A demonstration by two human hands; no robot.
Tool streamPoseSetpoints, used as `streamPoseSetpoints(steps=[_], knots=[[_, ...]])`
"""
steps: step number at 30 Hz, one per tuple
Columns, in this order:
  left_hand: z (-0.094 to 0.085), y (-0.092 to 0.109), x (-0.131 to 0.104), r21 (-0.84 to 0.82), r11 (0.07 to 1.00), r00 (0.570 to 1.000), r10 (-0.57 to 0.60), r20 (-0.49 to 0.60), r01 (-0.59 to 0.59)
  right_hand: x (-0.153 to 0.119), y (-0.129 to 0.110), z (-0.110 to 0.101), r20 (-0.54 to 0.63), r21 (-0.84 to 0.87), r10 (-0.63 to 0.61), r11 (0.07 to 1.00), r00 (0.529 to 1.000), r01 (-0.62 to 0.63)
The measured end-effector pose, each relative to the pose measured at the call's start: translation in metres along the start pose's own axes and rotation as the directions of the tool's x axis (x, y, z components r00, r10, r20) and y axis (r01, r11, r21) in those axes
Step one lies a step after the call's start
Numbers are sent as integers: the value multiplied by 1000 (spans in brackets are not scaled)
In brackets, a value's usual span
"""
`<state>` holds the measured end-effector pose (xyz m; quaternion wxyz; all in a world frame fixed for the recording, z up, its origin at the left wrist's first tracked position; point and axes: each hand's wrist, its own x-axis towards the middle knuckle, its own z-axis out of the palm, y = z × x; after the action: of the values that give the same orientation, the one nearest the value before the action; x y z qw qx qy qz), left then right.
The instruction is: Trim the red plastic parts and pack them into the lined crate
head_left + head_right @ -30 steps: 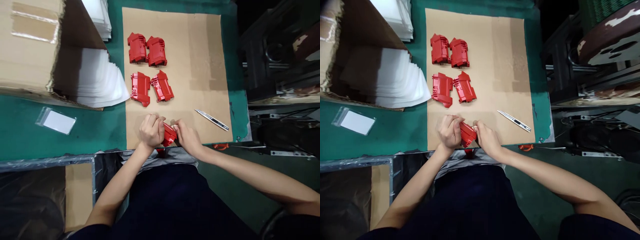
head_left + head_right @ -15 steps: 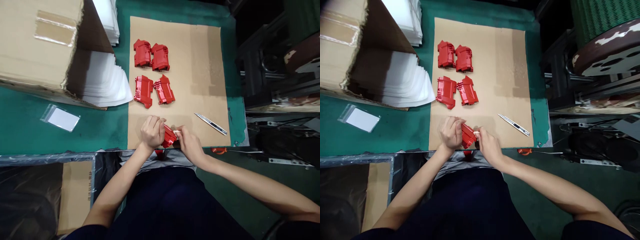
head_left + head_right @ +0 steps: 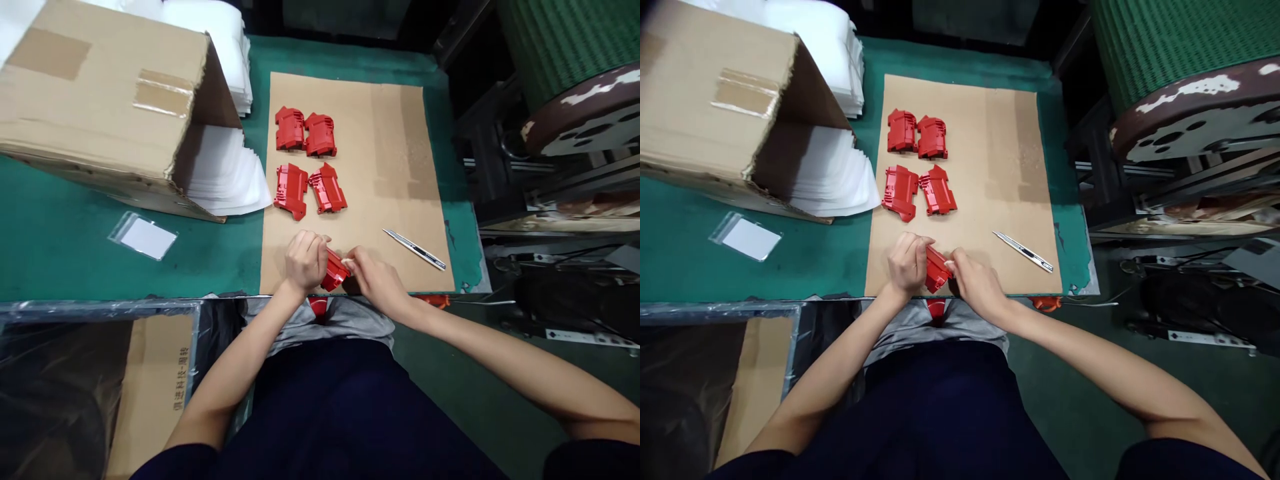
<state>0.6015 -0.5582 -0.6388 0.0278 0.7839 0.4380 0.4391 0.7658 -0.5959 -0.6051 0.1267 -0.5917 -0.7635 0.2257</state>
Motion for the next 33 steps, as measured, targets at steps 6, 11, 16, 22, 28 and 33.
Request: streamPoseSetpoints(steps=[6, 11, 16, 22, 28, 33], knots=[[1, -1, -3, -3, 1000, 1000, -20, 2, 20, -6, -5, -10, -35, -45, -147, 988, 989, 145], [0, 0, -3, -6, 1000, 999, -26, 24, 26, -4, -2, -6, -65, 4, -214, 977, 975, 214], [0, -1, -2, 8, 1000, 999, -28, 46, 28, -3, 4, -11, -27, 93, -210, 973, 977, 212], [1, -1, -2, 24, 1000, 999, -18, 28, 18, -5, 7, -12, -37, 150, -205, 966, 978, 208], [1, 0, -1, 41, 999, 1000, -8, 10, 7, -1, 4, -14, -13, 125, -247, 961, 969, 247], [0, 1, -2, 12, 1000, 999, -24, 32, 24, -4, 5, -11, 8, 215, -120, 970, 993, 115]])
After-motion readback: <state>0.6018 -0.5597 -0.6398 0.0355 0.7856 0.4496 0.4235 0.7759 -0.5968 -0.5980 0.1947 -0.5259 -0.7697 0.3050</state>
